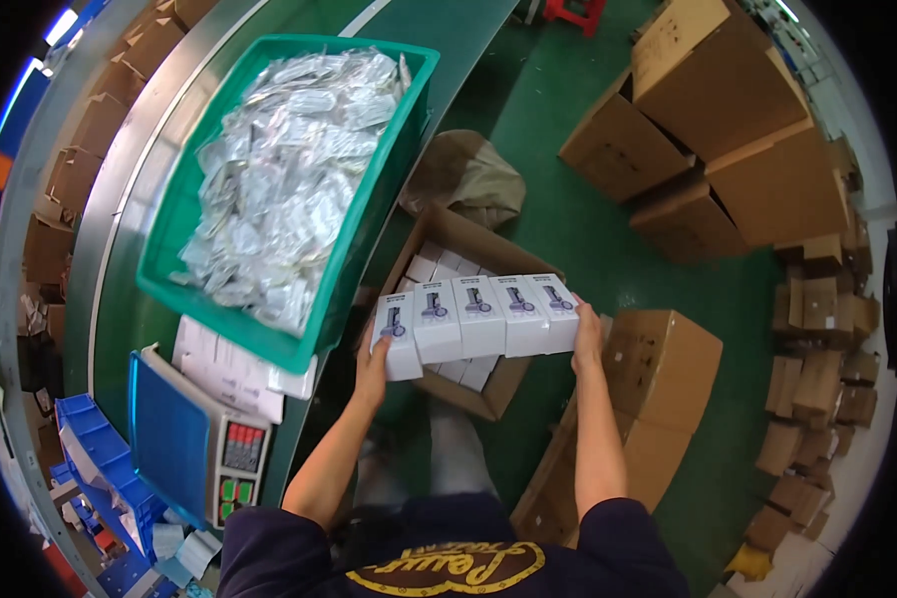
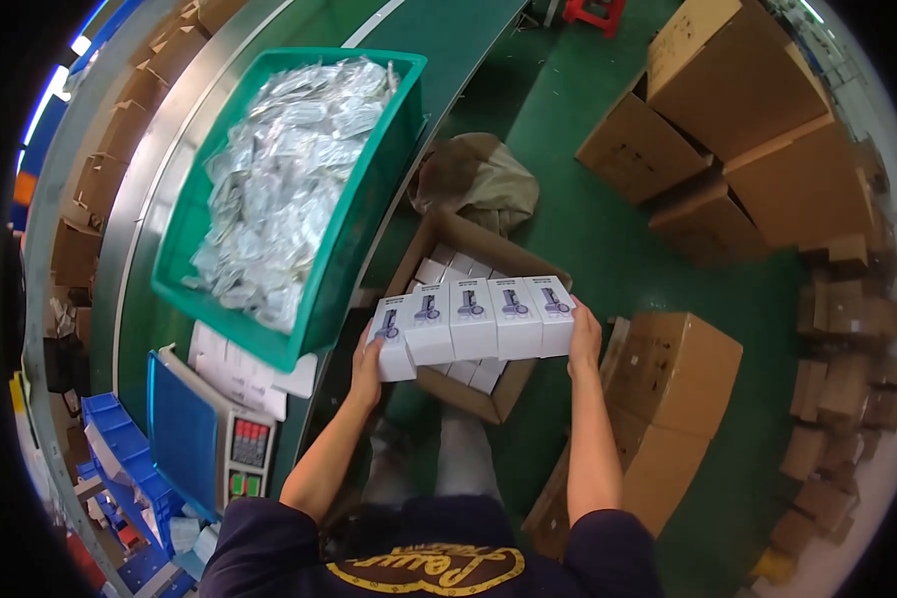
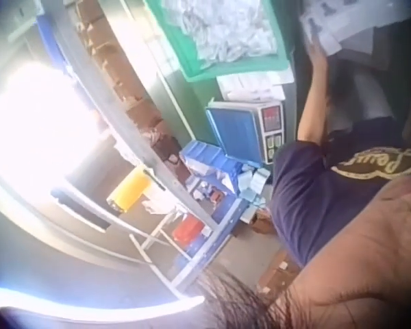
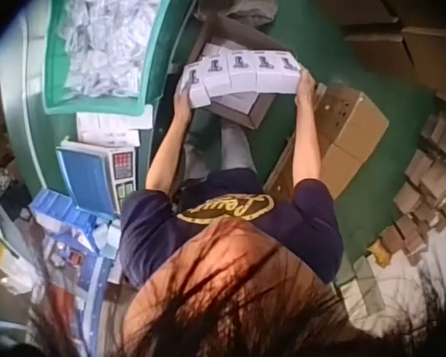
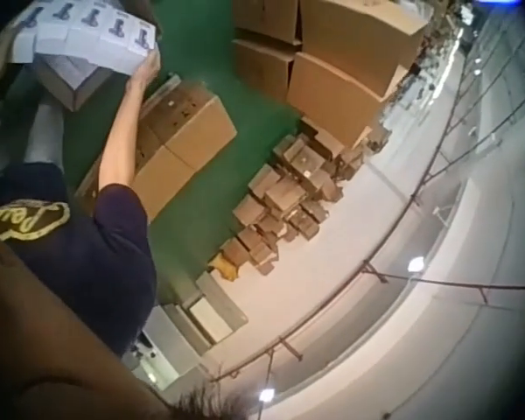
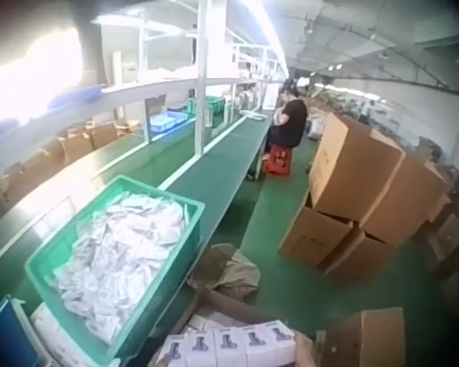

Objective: Packaging small items into individual white boxes and then into a larger carton.

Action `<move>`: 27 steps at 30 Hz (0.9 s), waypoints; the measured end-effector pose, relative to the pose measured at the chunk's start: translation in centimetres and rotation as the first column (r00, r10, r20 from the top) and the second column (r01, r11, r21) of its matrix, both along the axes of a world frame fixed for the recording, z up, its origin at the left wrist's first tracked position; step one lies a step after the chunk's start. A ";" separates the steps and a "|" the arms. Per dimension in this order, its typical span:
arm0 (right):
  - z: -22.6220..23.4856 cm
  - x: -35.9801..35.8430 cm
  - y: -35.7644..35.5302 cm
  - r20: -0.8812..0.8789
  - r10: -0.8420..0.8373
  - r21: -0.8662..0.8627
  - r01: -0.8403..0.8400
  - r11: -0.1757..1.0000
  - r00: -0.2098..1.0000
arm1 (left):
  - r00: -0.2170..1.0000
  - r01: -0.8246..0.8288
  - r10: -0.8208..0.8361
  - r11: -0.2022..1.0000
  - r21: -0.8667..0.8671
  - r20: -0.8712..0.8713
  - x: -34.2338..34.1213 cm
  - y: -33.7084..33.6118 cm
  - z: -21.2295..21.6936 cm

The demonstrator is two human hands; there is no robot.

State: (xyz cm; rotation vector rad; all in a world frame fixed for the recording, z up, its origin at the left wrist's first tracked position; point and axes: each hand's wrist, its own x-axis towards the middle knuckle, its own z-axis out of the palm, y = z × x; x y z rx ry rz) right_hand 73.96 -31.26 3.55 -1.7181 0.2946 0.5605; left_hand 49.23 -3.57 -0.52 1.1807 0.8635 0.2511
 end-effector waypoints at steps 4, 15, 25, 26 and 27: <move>-7.8 5.3 2.7 0.105 -0.011 -0.237 0.036 0.971 0.994 | 0.999 -0.013 0.016 0.996 -0.087 0.028 6.5 2.8 -9.6; -10.1 0.4 4.8 0.072 -0.186 -0.223 0.198 0.955 0.980 | 0.995 -0.049 0.024 0.959 -0.279 -0.093 8.6 7.7 -16.3; -21.5 3.3 4.2 -0.095 -0.491 -0.027 0.491 0.871 0.866 | 0.980 0.190 -0.196 0.970 -0.154 -0.023 18.2 9.5 -22.1; -22.4 3.7 4.2 -0.085 -0.523 -0.019 0.523 0.852 0.848 | 0.977 0.170 -0.193 0.960 -0.221 -0.086 19.6 10.2 -22.7; -23.4 4.1 4.3 -0.101 -0.513 -0.025 0.513 0.858 0.852 | 0.971 0.137 -0.185 0.950 -0.280 -0.153 20.9 11.2 -23.3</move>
